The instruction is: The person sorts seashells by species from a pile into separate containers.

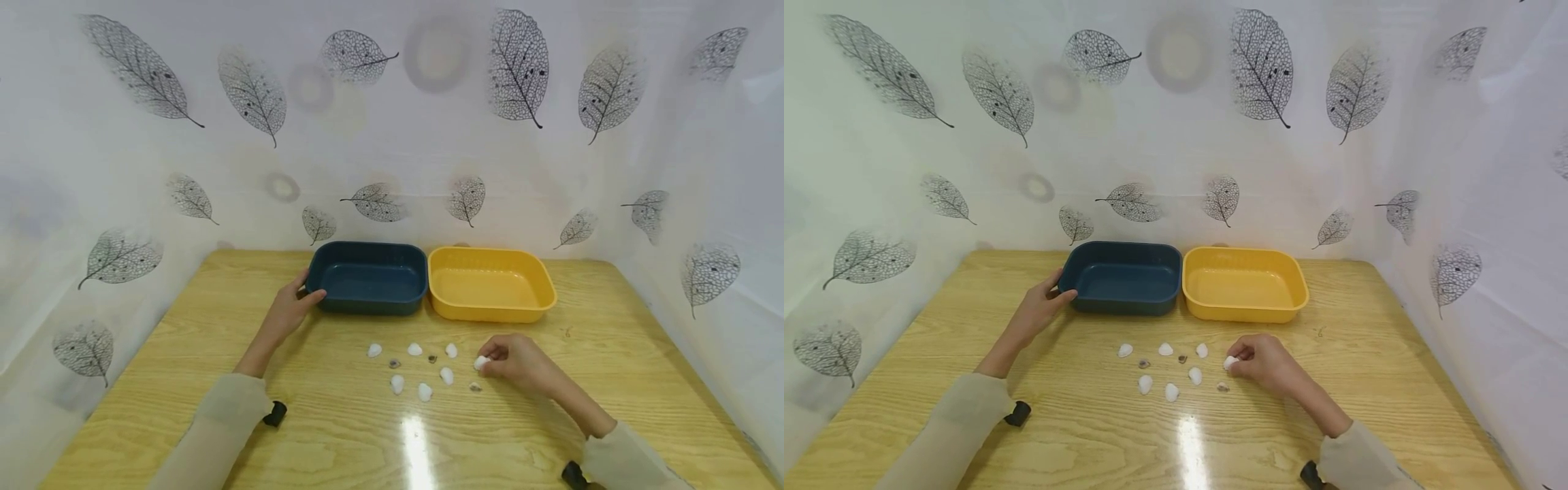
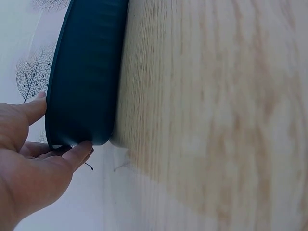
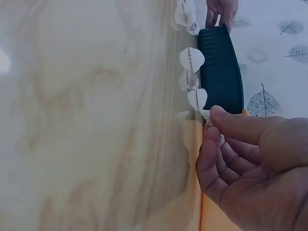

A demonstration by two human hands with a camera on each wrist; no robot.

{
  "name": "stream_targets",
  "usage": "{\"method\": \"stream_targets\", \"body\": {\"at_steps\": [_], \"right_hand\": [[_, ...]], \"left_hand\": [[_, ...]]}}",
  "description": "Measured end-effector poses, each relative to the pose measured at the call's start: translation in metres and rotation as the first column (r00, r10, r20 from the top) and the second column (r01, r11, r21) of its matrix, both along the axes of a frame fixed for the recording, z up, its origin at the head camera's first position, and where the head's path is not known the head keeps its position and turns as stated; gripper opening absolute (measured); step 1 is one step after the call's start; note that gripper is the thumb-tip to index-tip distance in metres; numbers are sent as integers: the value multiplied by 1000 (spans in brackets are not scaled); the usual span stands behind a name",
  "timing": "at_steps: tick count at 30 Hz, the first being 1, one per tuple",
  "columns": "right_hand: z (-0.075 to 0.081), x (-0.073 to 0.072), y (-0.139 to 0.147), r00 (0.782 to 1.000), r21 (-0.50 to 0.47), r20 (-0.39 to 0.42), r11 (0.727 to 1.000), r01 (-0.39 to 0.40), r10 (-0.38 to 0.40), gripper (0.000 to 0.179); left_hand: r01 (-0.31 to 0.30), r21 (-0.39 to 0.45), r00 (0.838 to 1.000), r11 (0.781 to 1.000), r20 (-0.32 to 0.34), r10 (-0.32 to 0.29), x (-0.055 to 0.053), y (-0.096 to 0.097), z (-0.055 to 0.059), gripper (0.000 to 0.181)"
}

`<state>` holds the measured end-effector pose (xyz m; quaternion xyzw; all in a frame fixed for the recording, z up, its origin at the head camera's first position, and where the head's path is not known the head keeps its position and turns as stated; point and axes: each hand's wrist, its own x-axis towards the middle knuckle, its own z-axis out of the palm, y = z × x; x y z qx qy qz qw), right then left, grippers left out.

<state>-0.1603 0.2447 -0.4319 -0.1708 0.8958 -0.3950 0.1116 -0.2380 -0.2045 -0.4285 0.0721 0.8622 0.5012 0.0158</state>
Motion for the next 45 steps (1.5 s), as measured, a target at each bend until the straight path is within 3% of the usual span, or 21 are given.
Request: {"method": "stream_targets", "body": {"at_steps": [7, 12, 32, 40, 45], "right_hand": [[8, -2, 1, 989, -162, 146, 987, 21, 3, 19], [19, -5, 2, 983, -220, 183, 975, 30, 11, 29], [53, -26, 10, 991, -332, 133, 941, 59, -15, 32], [60, -36, 12, 983, -369, 174, 922, 116, -54, 35], [66, -42, 12, 983, -357, 169, 925, 129, -71, 35]], "left_hand": [[-4, -6, 1000, 1000, 3, 4, 0, -1, 0, 77], [-1, -5, 1000, 1000, 3, 1, 0, -1, 0, 76], [2, -25, 1000, 1000, 23, -2, 1, -1, 4, 78], [-3, -23, 1000, 1000, 27, 3, 0, -1, 3, 77], [-7, -28, 1000, 1000, 25, 8, 0, -1, 3, 76]]}}
